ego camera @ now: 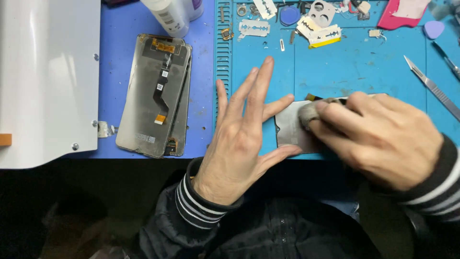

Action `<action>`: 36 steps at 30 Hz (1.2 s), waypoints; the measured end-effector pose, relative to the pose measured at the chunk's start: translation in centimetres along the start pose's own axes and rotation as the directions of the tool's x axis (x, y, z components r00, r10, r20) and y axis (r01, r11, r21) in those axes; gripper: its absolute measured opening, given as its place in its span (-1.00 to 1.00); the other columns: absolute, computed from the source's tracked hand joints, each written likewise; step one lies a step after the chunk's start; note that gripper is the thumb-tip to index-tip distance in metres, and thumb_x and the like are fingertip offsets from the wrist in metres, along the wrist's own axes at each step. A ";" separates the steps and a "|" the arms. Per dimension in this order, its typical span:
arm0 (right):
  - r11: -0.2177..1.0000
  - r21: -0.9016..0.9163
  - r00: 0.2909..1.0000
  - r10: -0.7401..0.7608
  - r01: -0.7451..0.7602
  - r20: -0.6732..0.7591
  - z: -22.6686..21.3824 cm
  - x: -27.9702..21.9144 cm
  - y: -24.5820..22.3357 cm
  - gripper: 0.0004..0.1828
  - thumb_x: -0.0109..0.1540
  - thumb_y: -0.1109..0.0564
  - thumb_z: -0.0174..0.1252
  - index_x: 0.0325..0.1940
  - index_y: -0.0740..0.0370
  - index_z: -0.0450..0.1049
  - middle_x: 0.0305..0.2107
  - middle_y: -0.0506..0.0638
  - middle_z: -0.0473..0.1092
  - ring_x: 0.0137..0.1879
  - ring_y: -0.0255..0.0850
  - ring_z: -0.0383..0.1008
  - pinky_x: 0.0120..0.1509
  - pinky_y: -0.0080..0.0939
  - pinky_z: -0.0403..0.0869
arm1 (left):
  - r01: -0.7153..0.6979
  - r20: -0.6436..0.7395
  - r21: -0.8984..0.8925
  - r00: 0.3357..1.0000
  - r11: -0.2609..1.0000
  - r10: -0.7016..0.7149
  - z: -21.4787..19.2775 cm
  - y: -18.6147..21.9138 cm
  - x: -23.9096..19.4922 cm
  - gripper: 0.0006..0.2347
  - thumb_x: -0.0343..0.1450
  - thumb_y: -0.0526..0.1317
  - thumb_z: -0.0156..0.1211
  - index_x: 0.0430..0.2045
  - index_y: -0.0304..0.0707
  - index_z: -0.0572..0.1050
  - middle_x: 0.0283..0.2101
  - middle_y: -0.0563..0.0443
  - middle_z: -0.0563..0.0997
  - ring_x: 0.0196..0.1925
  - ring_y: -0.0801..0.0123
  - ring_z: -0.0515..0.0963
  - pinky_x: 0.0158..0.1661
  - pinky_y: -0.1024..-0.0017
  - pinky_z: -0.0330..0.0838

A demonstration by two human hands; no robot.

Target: The person cleans a smartphone screen assembly using a cloth. They wipe the surface of the screen repeatedly, turning it over to clean different areas, while other tools and parts remain on the workbench.

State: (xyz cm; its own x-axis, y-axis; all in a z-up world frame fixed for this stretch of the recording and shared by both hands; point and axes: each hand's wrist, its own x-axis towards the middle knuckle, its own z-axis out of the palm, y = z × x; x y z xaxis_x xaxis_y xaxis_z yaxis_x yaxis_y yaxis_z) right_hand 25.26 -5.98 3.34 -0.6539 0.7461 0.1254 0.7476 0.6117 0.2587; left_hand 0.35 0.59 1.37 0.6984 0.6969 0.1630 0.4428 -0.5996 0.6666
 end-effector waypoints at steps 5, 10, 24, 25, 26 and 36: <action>0.988 -0.152 0.972 0.054 -0.019 0.231 -0.2 -1.7 0.7 -0.50 0.22 -0.06 -0.04 0.27 -0.11 0.37 -0.10 -0.21 0.36 -0.17 -0.13 0.43 -0.28 -0.18 0.44 | -0.025 -0.019 0.047 0.999 0.999 0.026 0.1 -0.2 0.0 -0.08 0.33 0.01 0.65 0.46 -0.41 0.11 0.58 -0.05 -0.03 0.66 0.13 0.04 0.53 -0.50 -0.14; 0.981 0.178 0.997 -0.074 0.078 -0.029 -1.2 -1.7 -0.7 -0.69 0.37 0.15 -0.12 0.12 0.26 0.42 0.04 0.11 0.38 -0.30 -0.02 0.31 -0.27 -0.04 0.38 | -0.031 -0.029 -0.026 0.999 0.999 0.030 0.1 -0.1 -0.1 0.00 0.36 0.00 0.59 0.47 -0.38 -0.17 0.59 -0.07 0.11 0.69 0.06 0.04 0.52 -0.53 -0.22; -0.105 0.120 0.044 0.544 -0.987 0.838 -0.8 -7.4 4.3 -0.56 0.23 -0.02 0.14 0.05 0.17 0.76 -0.41 0.26 0.67 -0.45 0.09 0.56 -0.36 -0.03 0.33 | -0.175 -0.095 0.415 0.968 0.893 0.234 2.1 3.1 1.3 -0.29 0.38 0.37 0.08 0.09 -0.37 0.52 0.06 -0.13 0.53 0.37 -0.19 0.29 0.30 -0.59 -0.13; 0.018 0.172 0.147 0.612 -0.985 0.778 -1.1 -6.5 4.3 -0.59 0.21 -0.08 0.17 -0.05 0.14 0.76 -0.52 0.21 0.60 -0.50 0.01 0.50 -0.37 -0.07 0.31 | -0.199 -0.081 0.423 0.963 0.884 0.256 2.2 3.2 1.3 -0.29 0.37 0.39 0.06 0.10 -0.31 0.52 0.05 -0.14 0.52 0.37 -0.17 0.29 0.26 -0.64 -0.12; 0.143 0.210 0.252 0.662 -0.967 0.706 -1.5 -5.6 4.3 -0.61 0.19 -0.15 0.19 -0.14 0.12 0.75 -0.62 0.16 0.54 -0.55 -0.06 0.43 -0.38 -0.12 0.29 | -0.223 -0.068 0.429 0.958 0.875 0.278 2.4 3.2 1.2 -0.29 0.36 0.41 0.05 0.10 -0.26 0.53 0.05 -0.16 0.51 0.36 -0.14 0.29 0.22 -0.70 -0.12; 0.982 0.085 0.965 0.146 -0.168 0.216 0.7 -5.7 5.4 -0.40 0.19 0.27 -0.11 0.26 -0.25 0.37 0.14 -0.26 0.39 -0.30 -0.08 0.35 -0.26 -0.05 0.29 | -0.351 0.009 0.342 0.929 0.872 0.371 1.9 2.0 0.9 -0.38 0.34 0.38 0.25 0.16 0.04 0.51 0.13 -0.09 0.49 0.37 -0.08 0.35 0.23 -0.71 -0.06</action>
State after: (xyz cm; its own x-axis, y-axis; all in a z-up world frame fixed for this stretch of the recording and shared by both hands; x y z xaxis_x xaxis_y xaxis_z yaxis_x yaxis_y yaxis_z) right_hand 33.09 -6.75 3.35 -0.4970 0.8664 -0.0478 0.8537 0.4981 0.1520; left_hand 2.90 -0.77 1.51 0.8177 0.4216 0.3919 0.3333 -0.9019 0.2749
